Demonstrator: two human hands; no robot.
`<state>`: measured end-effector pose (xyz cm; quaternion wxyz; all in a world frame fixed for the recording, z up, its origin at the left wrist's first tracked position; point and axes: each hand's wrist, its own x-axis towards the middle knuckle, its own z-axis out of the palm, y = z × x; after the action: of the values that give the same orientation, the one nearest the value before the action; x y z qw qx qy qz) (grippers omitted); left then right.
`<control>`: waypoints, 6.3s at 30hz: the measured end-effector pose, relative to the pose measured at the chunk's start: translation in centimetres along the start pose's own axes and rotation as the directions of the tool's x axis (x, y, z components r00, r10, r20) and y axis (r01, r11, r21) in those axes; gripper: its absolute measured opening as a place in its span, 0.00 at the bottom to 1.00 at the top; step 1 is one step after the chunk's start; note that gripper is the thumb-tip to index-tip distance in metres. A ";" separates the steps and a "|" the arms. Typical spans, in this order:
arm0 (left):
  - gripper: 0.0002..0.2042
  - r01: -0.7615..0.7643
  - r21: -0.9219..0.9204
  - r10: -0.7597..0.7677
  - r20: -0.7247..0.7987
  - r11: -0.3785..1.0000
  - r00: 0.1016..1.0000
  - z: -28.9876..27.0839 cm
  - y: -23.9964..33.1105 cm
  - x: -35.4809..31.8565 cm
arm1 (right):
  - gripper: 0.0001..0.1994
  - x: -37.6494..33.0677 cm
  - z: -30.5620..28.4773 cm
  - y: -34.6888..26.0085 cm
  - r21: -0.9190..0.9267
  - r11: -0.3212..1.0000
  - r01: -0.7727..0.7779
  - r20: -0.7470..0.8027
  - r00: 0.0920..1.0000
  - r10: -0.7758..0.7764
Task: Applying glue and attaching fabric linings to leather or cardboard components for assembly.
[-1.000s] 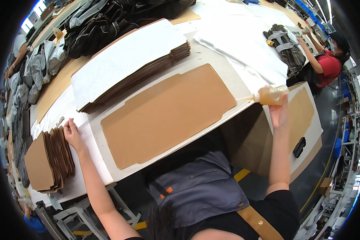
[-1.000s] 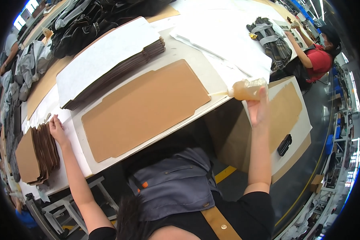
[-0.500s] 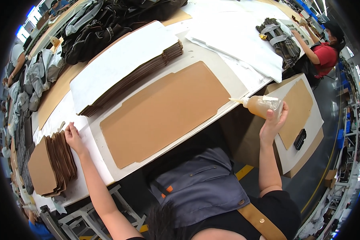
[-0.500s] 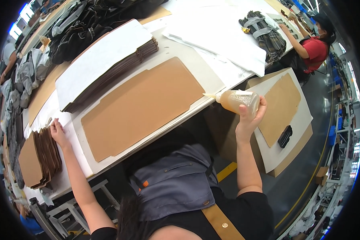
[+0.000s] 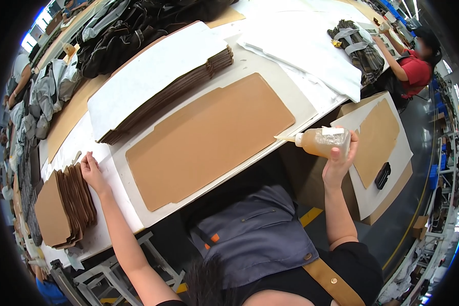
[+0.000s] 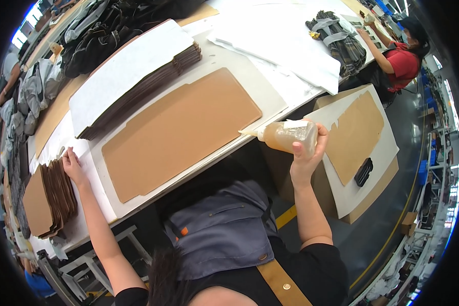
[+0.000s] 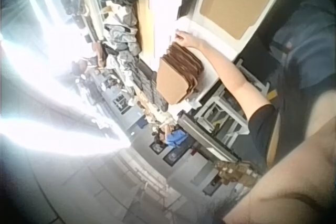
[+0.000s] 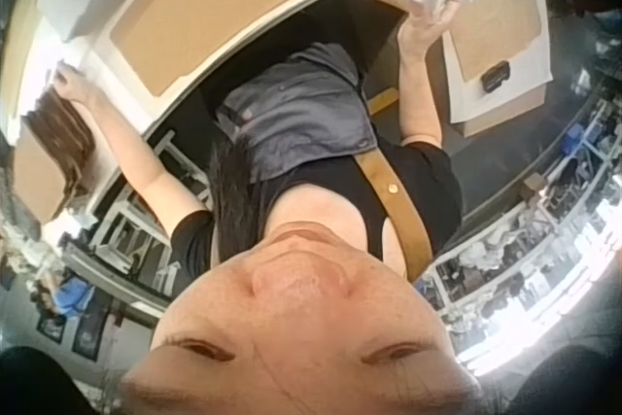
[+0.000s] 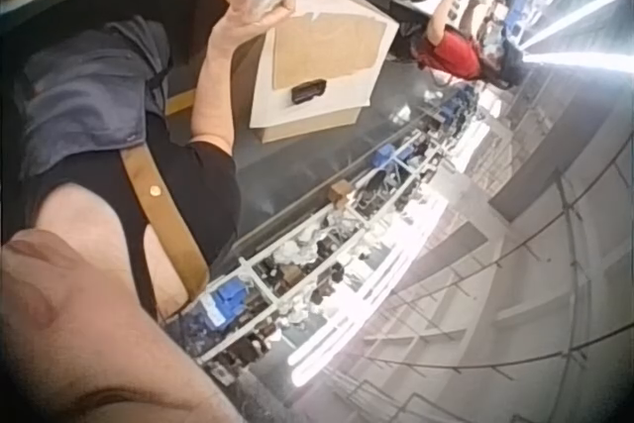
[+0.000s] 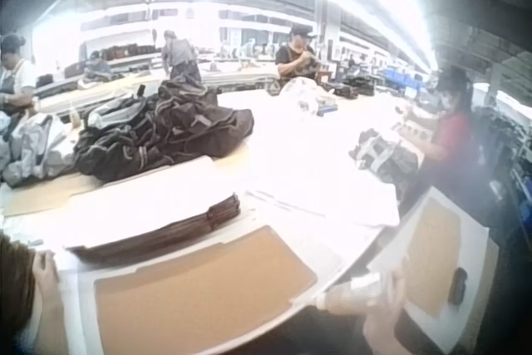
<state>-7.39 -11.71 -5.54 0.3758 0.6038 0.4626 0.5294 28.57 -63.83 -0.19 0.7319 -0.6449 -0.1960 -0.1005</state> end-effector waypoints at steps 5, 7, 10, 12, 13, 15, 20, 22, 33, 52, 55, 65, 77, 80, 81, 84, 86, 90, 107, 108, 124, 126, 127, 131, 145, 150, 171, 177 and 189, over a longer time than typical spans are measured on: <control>0.13 -0.010 0.015 0.010 0.004 1.000 1.000 -0.1 -0.4 0.3 | 0.43 -0.9 0.0 -0.4 0.001 1.000 0.011 0.019 1.000 -0.011; 0.13 -0.011 0.010 0.011 0.003 1.000 1.000 0.0 -0.4 0.3 | 0.43 -1.4 0.3 -0.6 0.014 1.000 0.013 0.026 1.000 -0.014; 0.12 -0.008 -0.003 0.008 0.006 1.000 1.000 -0.1 -0.4 0.3 | 0.42 -2.2 0.9 -0.7 0.012 0.999 0.041 0.057 0.998 -0.042; 0.11 0.000 -0.019 0.001 0.014 1.000 1.000 -0.3 -0.4 0.3 | 0.42 -2.8 1.5 -0.9 0.004 0.997 0.071 0.090 0.993 -0.071; 0.11 -0.011 -0.022 0.011 0.016 1.000 1.000 -0.4 -0.4 0.3 | 0.42 -3.1 1.8 -1.0 0.008 0.998 0.065 0.099 0.993 -0.066; 0.11 -0.011 -0.012 0.012 0.012 1.000 1.000 -0.3 -0.3 0.3 | 0.42 -3.6 2.2 -1.2 0.027 0.994 0.108 0.123 0.986 -0.110; 0.11 -0.014 0.007 0.014 0.019 1.000 1.000 0.0 0.4 0.0 | 0.43 -5.3 3.2 -1.3 0.042 0.991 0.131 0.159 0.978 -0.136; 0.11 -0.011 0.002 0.011 0.007 1.000 1.000 0.2 0.6 -0.1 | 0.42 -6.0 3.8 -1.4 0.080 0.988 0.130 0.195 0.970 -0.143; 0.12 0.019 -0.026 -0.019 -0.008 0.999 1.000 0.4 1.7 -0.7 | 0.44 -8.7 7.5 -1.4 0.239 0.961 0.141 0.351 0.910 -0.221; 0.11 -0.035 -0.099 0.031 -0.040 0.994 0.999 0.4 2.6 -0.8 | 0.46 -12.2 13.2 -1.3 0.422 0.904 0.062 0.629 0.698 -0.342; 0.12 -0.044 -0.098 0.039 -0.050 0.994 0.998 0.6 2.8 -1.0 | 0.45 -12.6 13.8 -1.3 0.426 0.902 0.068 0.636 0.687 -0.352; 0.11 -0.085 -0.118 0.080 -0.050 0.989 0.996 1.2 3.7 -0.7 | 0.44 -13.1 16.7 -1.3 0.472 0.877 0.090 0.606 0.690 -0.397; 0.13 -0.052 -0.166 0.042 -0.061 0.985 0.997 1.0 4.0 -1.1 | 0.44 -16.1 22.3 -3.0 0.486 0.872 -0.060 0.650 0.692 -0.314; 0.12 -0.065 -0.137 0.057 -0.065 0.988 0.996 0.3 3.6 -0.8 | 0.43 -14.4 23.2 -5.0 0.355 0.839 -0.412 0.647 0.756 0.097; 0.12 -0.090 -0.126 0.082 -0.071 0.988 0.994 -0.2 3.1 -0.8 | 0.39 -13.2 22.8 -5.2 0.316 0.770 -0.554 0.616 0.737 0.278; 0.12 -0.078 -0.144 0.066 -0.086 0.986 0.994 0.1 3.3 -1.0 | 0.33 -7.1 21.2 -3.6 0.384 0.589 -0.711 0.571 0.684 0.453; 0.11 -0.074 -0.172 0.063 -0.066 0.982 0.996 0.9 3.5 -0.7 | 0.31 -2.1 18.7 -2.7 0.486 0.499 -0.717 0.567 0.694 0.444; 0.10 -0.084 -0.126 0.079 -0.046 0.988 0.996 0.0 3.0 -0.7 | 0.28 3.8 12.7 -0.7 0.503 0.557 -0.661 0.505 0.748 0.432; 0.11 -0.094 0.011 0.095 -0.045 0.995 0.994 -0.1 0.1 0.0 | 0.31 9.7 1.3 5.9 -0.572 0.820 -0.013 0.118 0.988 0.098; 0.11 -0.083 0.019 0.084 -0.053 0.996 0.995 0.1 0.2 0.0 | 0.31 10.5 0.7 5.6 -0.605 0.792 0.078 0.184 0.982 0.045; 0.10 -0.366 0.059 0.367 -0.014 0.929 0.930 3.7 11.3 -1.5 | 0.09 33.6 4.6 14.9 -0.868 0.374 0.327 0.329 0.942 -0.061; 0.10 -0.397 0.004 0.395 0.065 0.918 0.916 7.0 13.9 -2.0 | 0.08 33.5 4.3 14.8 -0.842 0.348 0.412 0.379 0.911 -0.161; 0.09 -0.407 -0.034 0.408 0.116 0.913 0.906 8.8 14.7 -2.0 | 0.07 33.5 4.0 15.0 -0.815 0.304 0.492 0.428 0.867 -0.256; 0.07 -0.458 -0.162 0.485 0.345 0.874 0.804 18.2 18.4 -3.8 | 0.04 33.1 2.7 15.7 -0.784 0.189 0.591 0.499 0.782 -0.374; 0.24 -0.806 -0.487 0.796 0.605 0.336 -0.034 50.0 24.7 -20.3 | 0.03 28.5 3.1 12.2 -0.331 0.040 0.943 0.783 0.299 -0.546; 0.16 -0.910 -0.379 0.632 0.750 0.171 -0.193 55.6 23.4 -20.7 | 0.07 28.5 2.1 12.1 -0.274 0.057 0.960 0.796 0.259 -0.547; 0.11 -0.999 -0.050 0.618 0.785 0.005 -0.036 52.9 21.7 -8.9 | 0.09 27.9 -12.4 7.1 -0.573 0.062 0.817 0.736 0.546 -0.401; 0.10 -0.955 -0.056 0.356 0.920 -0.291 -0.163 52.5 19.6 -9.7 | 0.07 25.8 -12.6 8.3 -0.501 0.005 0.865 0.828 0.481 -0.287; 0.14 -0.912 -0.020 0.590 0.768 0.410 0.248 55.5 17.5 -7.6 | 0.19 29.0 -12.9 9.4 -0.763 0.446 0.468 0.517 0.856 -0.014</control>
<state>50.11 -22.10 0.08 0.0554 0.9617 0.0337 0.2661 60.53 -72.05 2.25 0.2156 -0.8924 -0.3692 -0.1441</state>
